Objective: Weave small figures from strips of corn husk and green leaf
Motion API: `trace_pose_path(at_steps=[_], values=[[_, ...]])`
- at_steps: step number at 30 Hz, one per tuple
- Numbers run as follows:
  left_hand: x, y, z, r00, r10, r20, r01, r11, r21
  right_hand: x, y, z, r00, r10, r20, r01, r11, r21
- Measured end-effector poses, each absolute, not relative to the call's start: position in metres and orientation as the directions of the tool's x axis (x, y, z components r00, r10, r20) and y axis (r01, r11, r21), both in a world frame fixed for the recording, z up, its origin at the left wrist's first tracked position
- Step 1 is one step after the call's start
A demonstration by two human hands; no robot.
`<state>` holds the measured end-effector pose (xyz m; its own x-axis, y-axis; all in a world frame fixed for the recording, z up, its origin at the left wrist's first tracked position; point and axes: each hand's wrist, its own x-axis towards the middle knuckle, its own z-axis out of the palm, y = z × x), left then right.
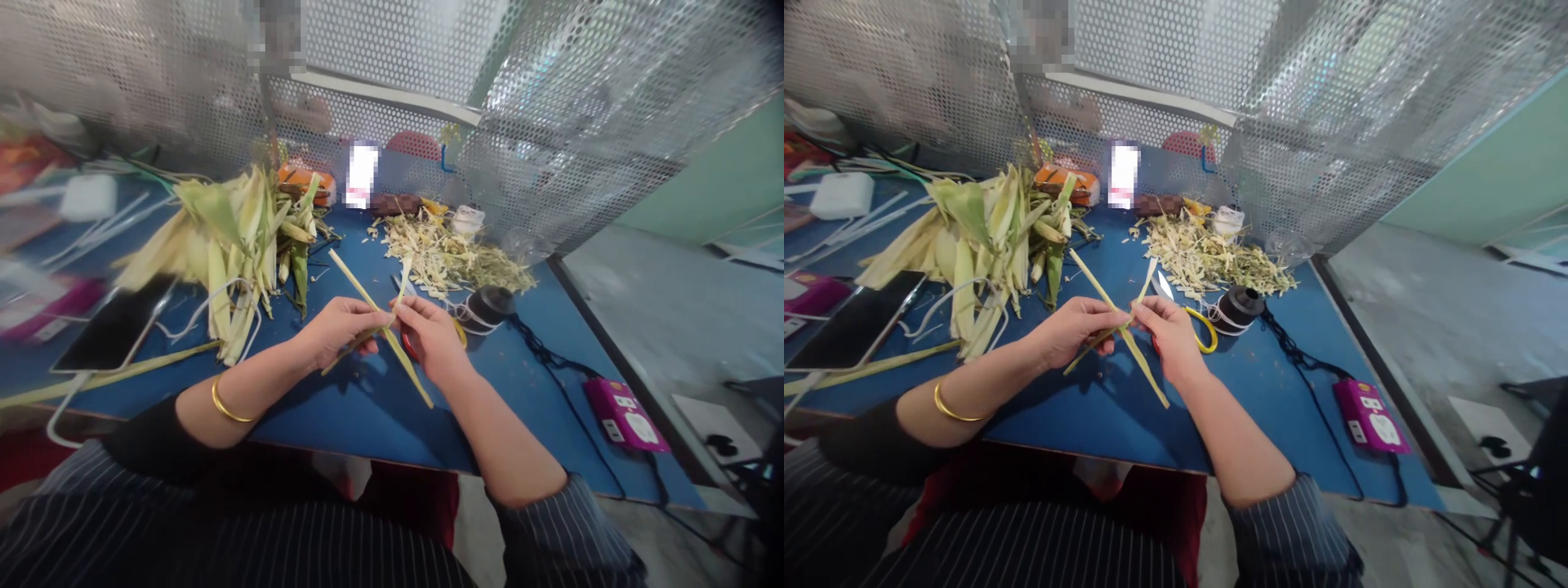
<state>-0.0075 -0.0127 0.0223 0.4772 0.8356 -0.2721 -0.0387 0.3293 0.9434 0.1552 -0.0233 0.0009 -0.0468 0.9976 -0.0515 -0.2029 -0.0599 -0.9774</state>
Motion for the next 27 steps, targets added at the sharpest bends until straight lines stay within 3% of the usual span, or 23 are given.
trace_pose_path(at_steps=[5, 9, 14, 20, 24, 27], values=[[-0.005, -0.013, 0.018, 0.479, 0.813, -0.33, 0.043, 0.354, 0.934, 0.153, -0.028, 0.002, 0.05, 0.998, -0.031, -0.16, -0.023, -0.987], [-0.005, -0.011, 0.016, 0.514, 0.792, -0.329, 0.0, 0.383, 0.924, 0.157, -0.025, 0.004, 0.068, 0.998, -0.013, -0.08, -0.007, -0.997], [-0.007, -0.008, 0.017, 0.536, 0.766, -0.355, -0.182, 0.515, 0.837, 0.165, -0.019, 0.006, -0.054, 0.997, 0.06, -0.075, 0.056, -0.996], [-0.007, -0.005, 0.018, 0.558, 0.795, -0.237, -0.383, 0.5, 0.777, 0.154, -0.025, 0.005, -0.252, 0.96, 0.12, -0.019, 0.119, -0.993], [-0.006, -0.007, 0.02, 0.577, 0.779, -0.245, -0.382, 0.523, 0.762, 0.153, -0.028, 0.005, -0.097, 0.979, 0.18, 0.154, 0.193, -0.969], [-0.007, -0.009, 0.021, 0.562, 0.779, -0.279, -0.341, 0.526, 0.779, 0.158, -0.027, 0.003, -0.075, 0.966, 0.248, 0.294, 0.259, -0.92]])
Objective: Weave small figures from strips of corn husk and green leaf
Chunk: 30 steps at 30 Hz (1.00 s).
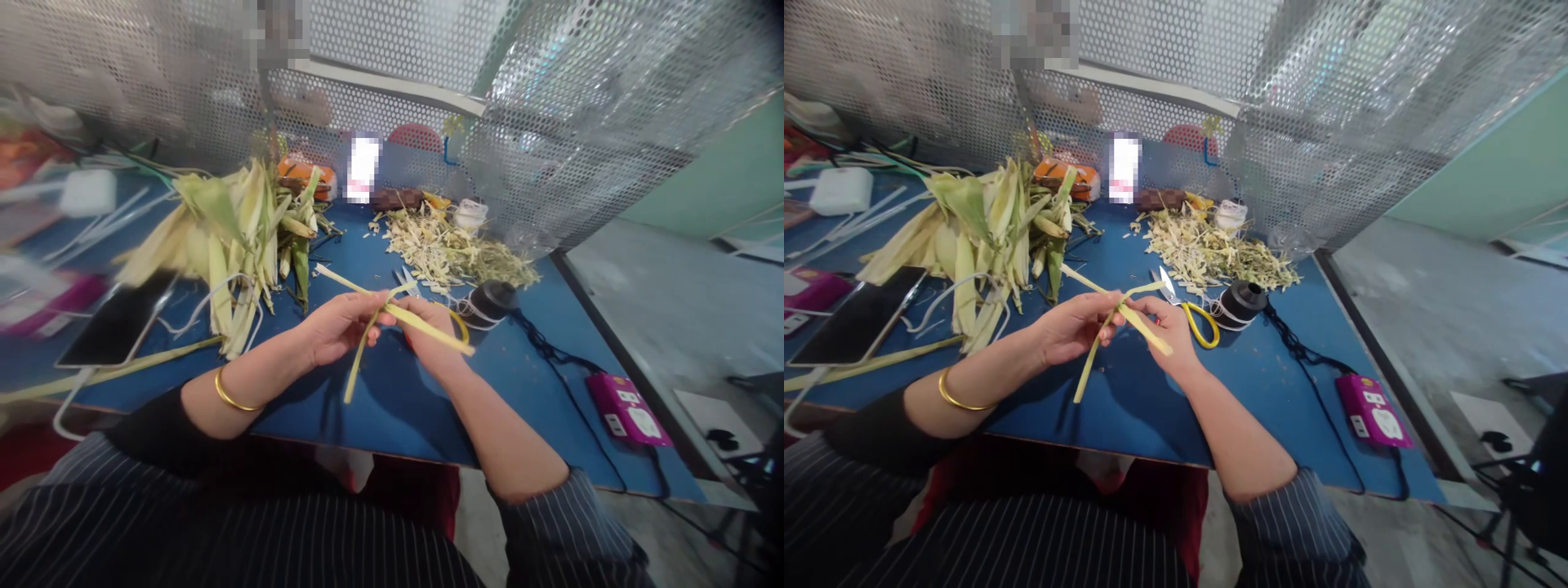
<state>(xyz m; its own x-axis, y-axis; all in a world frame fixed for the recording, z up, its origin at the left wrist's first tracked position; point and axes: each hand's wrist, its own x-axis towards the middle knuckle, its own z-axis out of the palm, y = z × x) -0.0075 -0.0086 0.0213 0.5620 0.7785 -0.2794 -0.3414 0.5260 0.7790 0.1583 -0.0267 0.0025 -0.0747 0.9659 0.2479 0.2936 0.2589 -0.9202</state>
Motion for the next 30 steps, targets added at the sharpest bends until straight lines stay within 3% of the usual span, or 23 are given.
trace_pose_path(at_steps=[4, 13, 23, 30], values=[[-0.009, -0.007, 0.02, 0.51, 0.807, -0.296, -0.286, 0.484, 0.827, 0.164, -0.023, 0.001, -0.173, 0.908, 0.383, 0.446, 0.418, -0.791], [-0.009, -0.007, 0.022, 0.414, 0.871, -0.265, -0.131, 0.345, 0.929, 0.165, -0.024, 0.004, -0.231, 0.844, 0.484, 0.675, 0.498, -0.545], [-0.007, -0.002, 0.014, 0.4, 0.845, -0.355, -0.215, 0.463, 0.86, 0.168, -0.014, -0.009, -0.248, 0.824, 0.509, 0.72, 0.509, -0.472], [-0.012, 0.002, 0.017, 0.36, 0.864, -0.352, -0.241, 0.451, 0.86, 0.173, -0.018, 0.004, -0.277, 0.715, 0.642, 0.732, 0.59, -0.341]])
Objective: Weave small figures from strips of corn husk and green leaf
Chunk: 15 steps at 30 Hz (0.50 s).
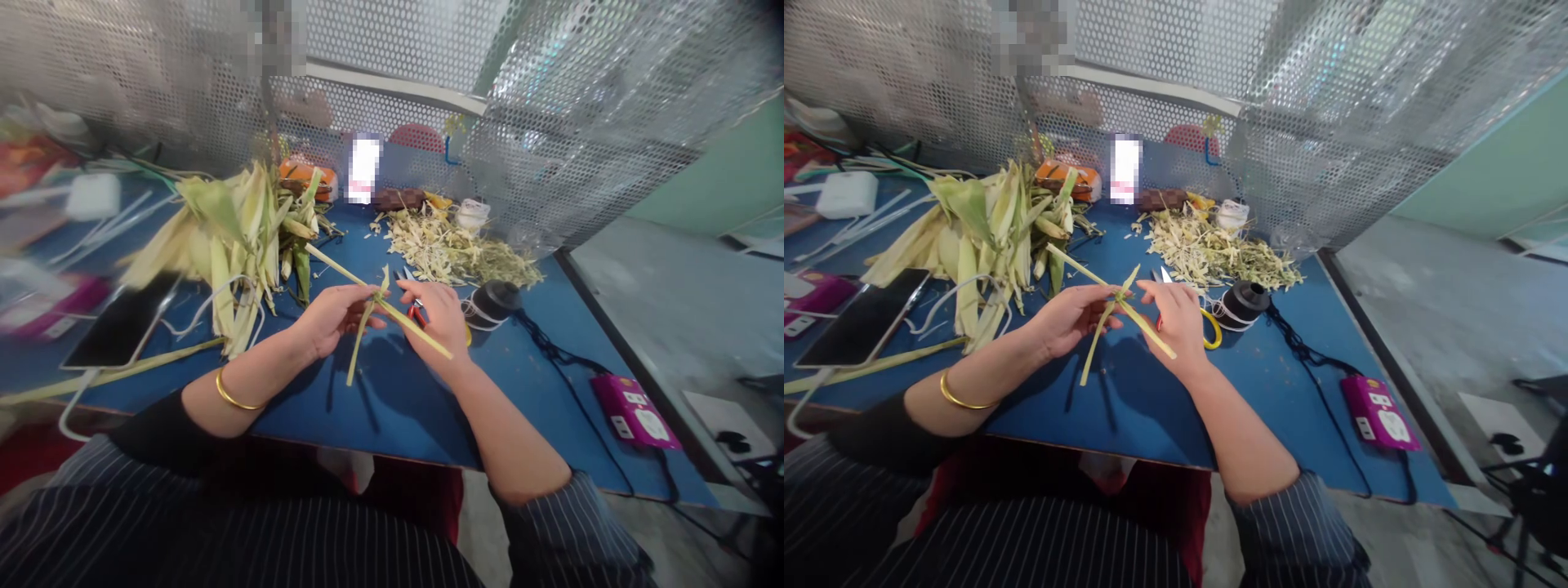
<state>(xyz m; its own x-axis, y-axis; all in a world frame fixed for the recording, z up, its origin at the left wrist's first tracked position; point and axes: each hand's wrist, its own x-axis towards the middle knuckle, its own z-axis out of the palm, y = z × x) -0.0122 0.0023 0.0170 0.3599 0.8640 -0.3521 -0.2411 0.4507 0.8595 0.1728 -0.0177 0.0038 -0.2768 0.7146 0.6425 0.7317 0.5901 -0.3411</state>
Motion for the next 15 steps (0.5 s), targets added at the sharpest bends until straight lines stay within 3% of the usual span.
trace_pose_path(at_steps=[3, 7, 11, 13, 15], values=[[-0.01, 0.002, 0.018, 0.339, 0.885, -0.318, -0.251, 0.411, 0.877, 0.171, -0.022, 0.007, -0.352, 0.641, 0.682, 0.693, 0.668, -0.271], [-0.006, 0.002, 0.01, 0.314, 0.906, -0.283, -0.263, 0.369, 0.892, 0.167, -0.026, 0.002, -0.463, 0.486, 0.741, 0.65, 0.754, -0.089], [-0.002, 0.005, 0.001, 0.243, 0.928, -0.284, -0.292, 0.349, 0.89, 0.161, -0.029, -0.002, -0.6, 0.42, 0.681, 0.614, 0.788, 0.055], [-0.002, 0.005, 0.002, 0.238, 0.928, -0.288, -0.304, 0.353, 0.885, 0.161, -0.029, -0.002, -0.621, 0.425, 0.658, 0.608, 0.791, 0.063], [-0.003, 0.005, 0.005, 0.275, 0.918, -0.287, -0.295, 0.364, 0.883, 0.162, -0.026, -0.003, -0.56, 0.463, 0.687, 0.632, 0.775, -0.008]])
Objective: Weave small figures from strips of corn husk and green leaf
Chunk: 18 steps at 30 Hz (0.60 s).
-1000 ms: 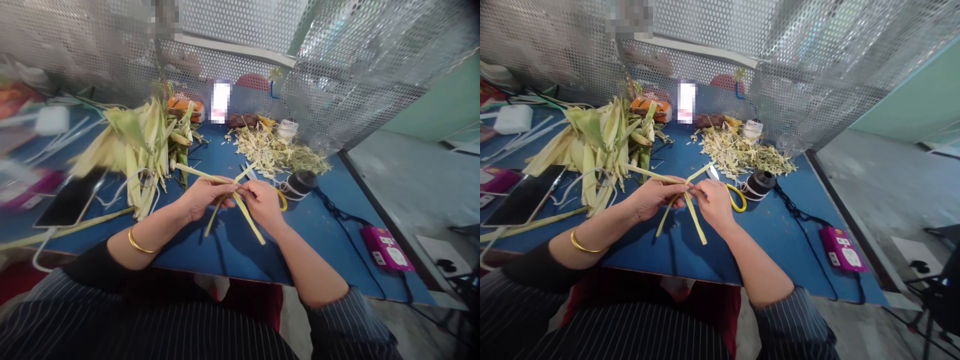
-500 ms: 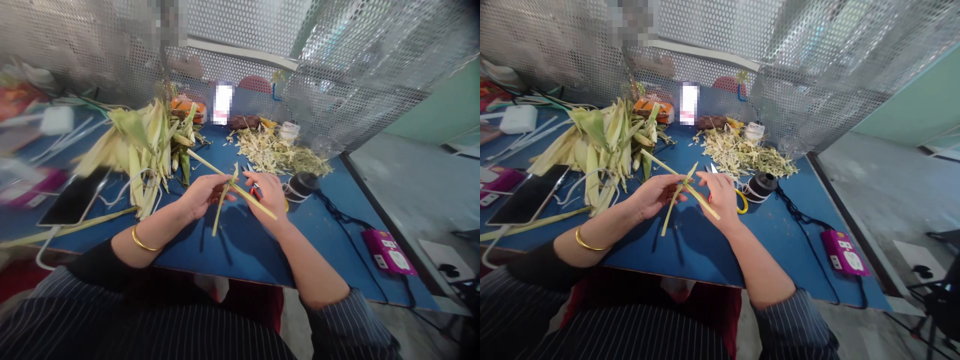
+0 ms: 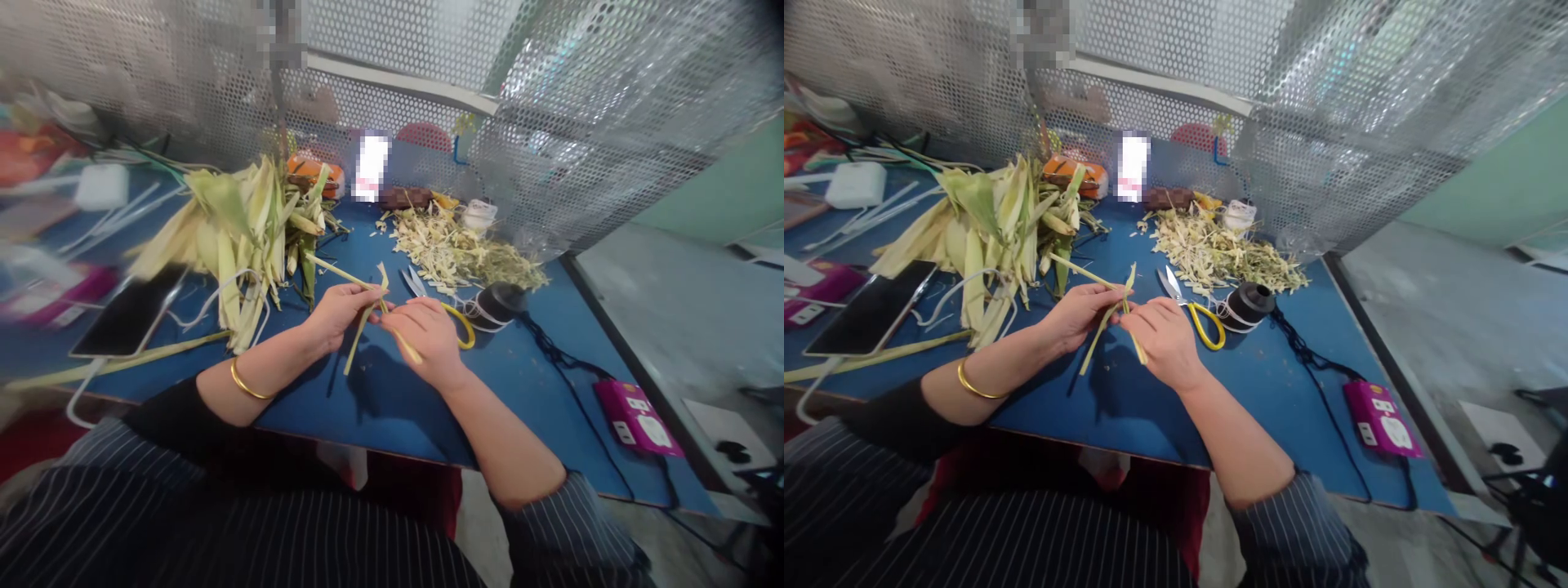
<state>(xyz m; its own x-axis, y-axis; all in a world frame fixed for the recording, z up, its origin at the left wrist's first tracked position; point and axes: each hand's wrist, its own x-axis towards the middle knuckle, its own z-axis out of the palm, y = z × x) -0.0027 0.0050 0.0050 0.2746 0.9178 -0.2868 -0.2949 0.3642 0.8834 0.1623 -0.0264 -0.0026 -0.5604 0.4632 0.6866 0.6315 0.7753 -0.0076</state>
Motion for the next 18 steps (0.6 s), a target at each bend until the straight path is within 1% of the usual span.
trace_pose_path(at_steps=[3, 6, 7, 8, 9, 10, 11, 12, 13, 14, 15, 16, 18], values=[[-0.006, 0.006, 0.008, 0.309, 0.915, -0.26, -0.277, 0.348, 0.896, 0.168, -0.023, -0.001, -0.458, 0.51, 0.728, 0.653, 0.749, -0.114], [-0.007, 0.009, 0.004, 0.237, 0.95, -0.205, -0.28, 0.269, 0.922, 0.172, -0.025, 0.003, -0.496, 0.509, 0.704, 0.601, 0.786, -0.145], [-0.008, 0.01, 0.002, 0.201, 0.959, -0.198, -0.278, 0.249, 0.928, 0.173, -0.026, 0.006, -0.516, 0.517, 0.683, 0.558, 0.808, -0.19], [-0.008, 0.011, 0.001, 0.168, 0.965, -0.199, -0.264, 0.239, 0.935, 0.174, -0.028, 0.008, -0.506, 0.544, 0.669, 0.514, 0.813, -0.272], [-0.008, 0.011, 0.001, 0.144, 0.968, -0.205, -0.245, 0.235, 0.94, 0.176, -0.029, 0.01, -0.452, 0.594, 0.665, 0.469, 0.793, -0.389], [-0.007, 0.011, 0.001, 0.132, 0.97, -0.206, -0.229, 0.232, 0.945, 0.177, -0.029, 0.011, -0.352, 0.662, 0.662, 0.414, 0.744, -0.524], [-0.007, 0.01, 0.002, 0.133, 0.97, -0.204, -0.212, 0.229, 0.95, 0.179, -0.029, 0.012, -0.209, 0.738, 0.642, 0.354, 0.669, -0.654], [-0.006, 0.009, 0.003, 0.146, 0.971, -0.191, -0.203, 0.218, 0.955, 0.182, -0.027, 0.013, -0.053, 0.796, 0.603, 0.294, 0.589, -0.753], [-0.006, 0.007, 0.005, 0.163, 0.972, -0.169, -0.195, 0.199, 0.96, 0.184, -0.025, 0.013, 0.077, 0.831, 0.551, 0.259, 0.517, -0.816], [-0.006, 0.005, 0.006, 0.181, 0.973, -0.141, -0.186, 0.175, 0.967, 0.185, -0.022, 0.013, 0.167, 0.847, 0.505, 0.258, 0.457, -0.851], [-0.005, 0.004, 0.008, 0.194, 0.975, -0.11, -0.177, 0.145, 0.974, 0.186, -0.019, 0.013, 0.202, 0.861, 0.467, 0.291, 0.402, -0.868], [-0.005, 0.002, 0.009, 0.203, 0.976, -0.079, -0.159, 0.113, 0.981, 0.186, -0.016, 0.012, 0.195, 0.881, 0.431, 0.341, 0.351, -0.872], [-0.004, -0.001, 0.009, 0.228, 0.973, -0.023, -0.1, 0.047, 0.994, 0.184, -0.014, 0.011, 0.117, 0.931, 0.345, 0.39, 0.277, -0.879]])
